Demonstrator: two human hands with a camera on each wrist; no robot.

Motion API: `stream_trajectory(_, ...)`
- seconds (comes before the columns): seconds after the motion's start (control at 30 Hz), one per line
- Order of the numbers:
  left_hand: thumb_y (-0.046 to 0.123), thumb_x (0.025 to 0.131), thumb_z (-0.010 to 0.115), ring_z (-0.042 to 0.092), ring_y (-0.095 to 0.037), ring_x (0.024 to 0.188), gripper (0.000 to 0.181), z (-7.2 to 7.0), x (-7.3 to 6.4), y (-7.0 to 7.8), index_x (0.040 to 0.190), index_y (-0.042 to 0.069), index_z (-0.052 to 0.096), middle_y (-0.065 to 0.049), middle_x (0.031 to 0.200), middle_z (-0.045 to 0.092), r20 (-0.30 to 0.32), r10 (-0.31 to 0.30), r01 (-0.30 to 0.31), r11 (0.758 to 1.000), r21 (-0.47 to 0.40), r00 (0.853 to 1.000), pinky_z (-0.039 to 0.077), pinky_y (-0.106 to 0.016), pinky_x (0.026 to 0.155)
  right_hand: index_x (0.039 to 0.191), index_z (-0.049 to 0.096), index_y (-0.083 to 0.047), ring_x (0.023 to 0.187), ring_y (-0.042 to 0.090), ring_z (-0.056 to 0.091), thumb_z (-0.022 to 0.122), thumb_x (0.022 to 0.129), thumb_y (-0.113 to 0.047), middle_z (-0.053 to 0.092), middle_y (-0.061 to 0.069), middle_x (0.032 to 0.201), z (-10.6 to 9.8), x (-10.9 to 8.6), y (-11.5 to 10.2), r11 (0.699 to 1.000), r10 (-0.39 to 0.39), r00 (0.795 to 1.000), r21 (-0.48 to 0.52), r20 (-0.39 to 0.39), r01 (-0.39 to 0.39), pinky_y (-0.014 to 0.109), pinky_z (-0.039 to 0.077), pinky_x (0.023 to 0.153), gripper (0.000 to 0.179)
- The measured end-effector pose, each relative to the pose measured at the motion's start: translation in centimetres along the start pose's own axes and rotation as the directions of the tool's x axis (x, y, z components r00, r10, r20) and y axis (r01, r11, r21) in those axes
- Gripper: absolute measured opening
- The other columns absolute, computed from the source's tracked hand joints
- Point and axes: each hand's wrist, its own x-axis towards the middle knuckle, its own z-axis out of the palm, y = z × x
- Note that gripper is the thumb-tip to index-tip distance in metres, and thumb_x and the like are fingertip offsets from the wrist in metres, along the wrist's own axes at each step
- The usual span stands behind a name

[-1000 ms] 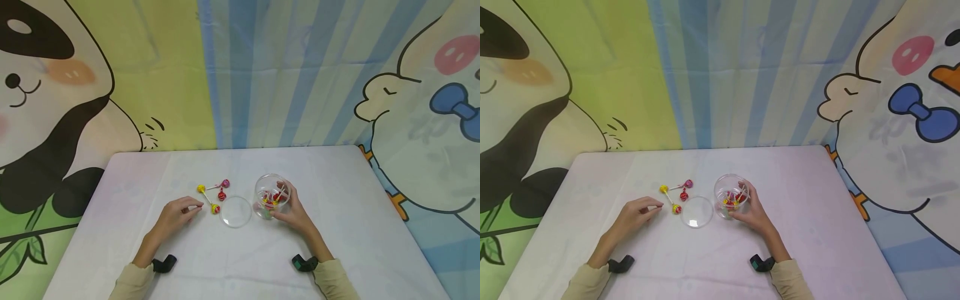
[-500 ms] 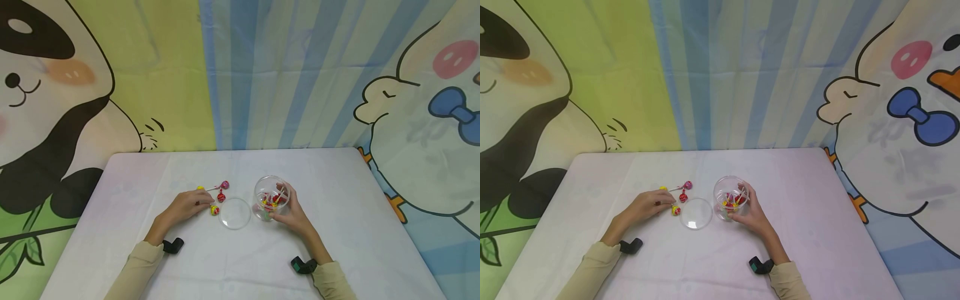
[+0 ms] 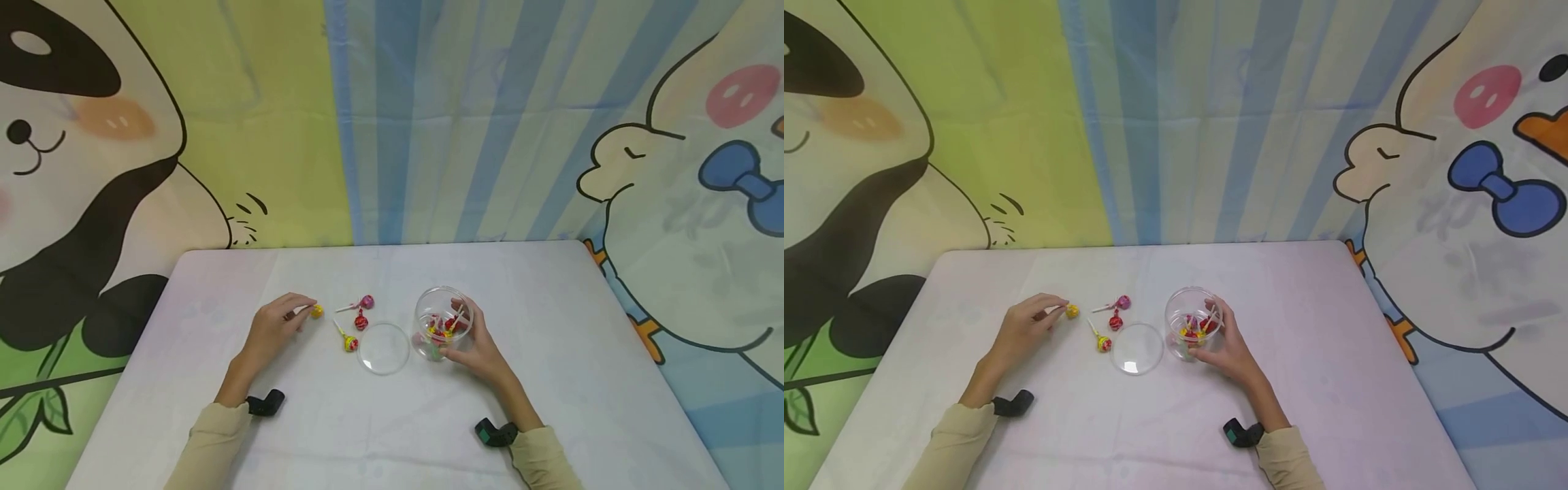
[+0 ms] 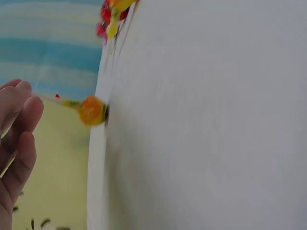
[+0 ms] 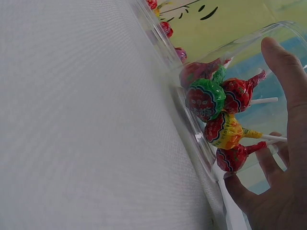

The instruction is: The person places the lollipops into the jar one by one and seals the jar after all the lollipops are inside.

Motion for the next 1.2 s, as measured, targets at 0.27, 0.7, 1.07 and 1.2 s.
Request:
stream_trajectory(0.27,0.005,0.079,0.078,0.049,0.002,0.045,0.015,-2.4,-3.2,-1.7,0.091,0.014,0.074,0.002,0.07,0.067,-0.078,-0.215,0.219,0.975,0.037,0.973,0.035,-0.012,0.047,0.15,0.017,-0.009,0.142,0.043,0.029,0.081,0.074,-0.004,0.033,0.021,0.152,0.0,0.2,1.5,1.0,-0.011,1.0,0.002,-0.013,0.011,0.066,0.021,0.113,0.099)
stream_trajectory(0.7,-0.003,0.077,0.077,0.056,0.001,0.05,0.02,-2.0,0.6,3.2,0.093,0.009,0.074,-0.004,0.083,0.072,-0.106,0.003,-0.021,0.986,-0.166,0.994,0.04,-0.011,0.047,0.15,0.015,-0.002,0.142,0.045,0.028,0.079,0.075,-0.004,0.032,0.025,0.151,-0.6,0.0,0.2,1.0,0.004,1.0,0.007,-0.003,-0.004,0.065,0.019,0.114,0.099)
stream_trajectory(1.07,0.002,0.082,0.074,0.056,-0.003,0.048,0.012,2.2,7.2,13.5,0.094,0.005,0.075,-0.011,0.076,0.071,-0.026,0.069,-0.072,0.843,-0.533,0.997,0.042,-0.019,0.042,0.149,0.015,-0.003,0.141,0.046,0.027,0.079,0.075,-0.003,0.032,0.028,0.15,-0.3,0.0,0.0,1.0,-0.006,1.0,0.024,-0.002,0.006,0.066,0.019,0.113,0.098)
stream_trajectory(1.2,0.008,0.085,0.073,0.057,-0.004,0.047,0.012,4.5,8.4,15.1,0.095,0.005,0.076,-0.008,0.081,0.075,0.043,0.096,-0.06,0.848,-0.527,0.994,0.041,-0.02,0.041,0.15,0.015,-0.004,0.14,0.046,0.029,0.079,0.075,-0.004,0.031,0.029,0.15,-0.2,0.1,0.0,1.0,-0.011,1.0,0.021,0.012,0.01,0.066,0.02,0.113,0.098)
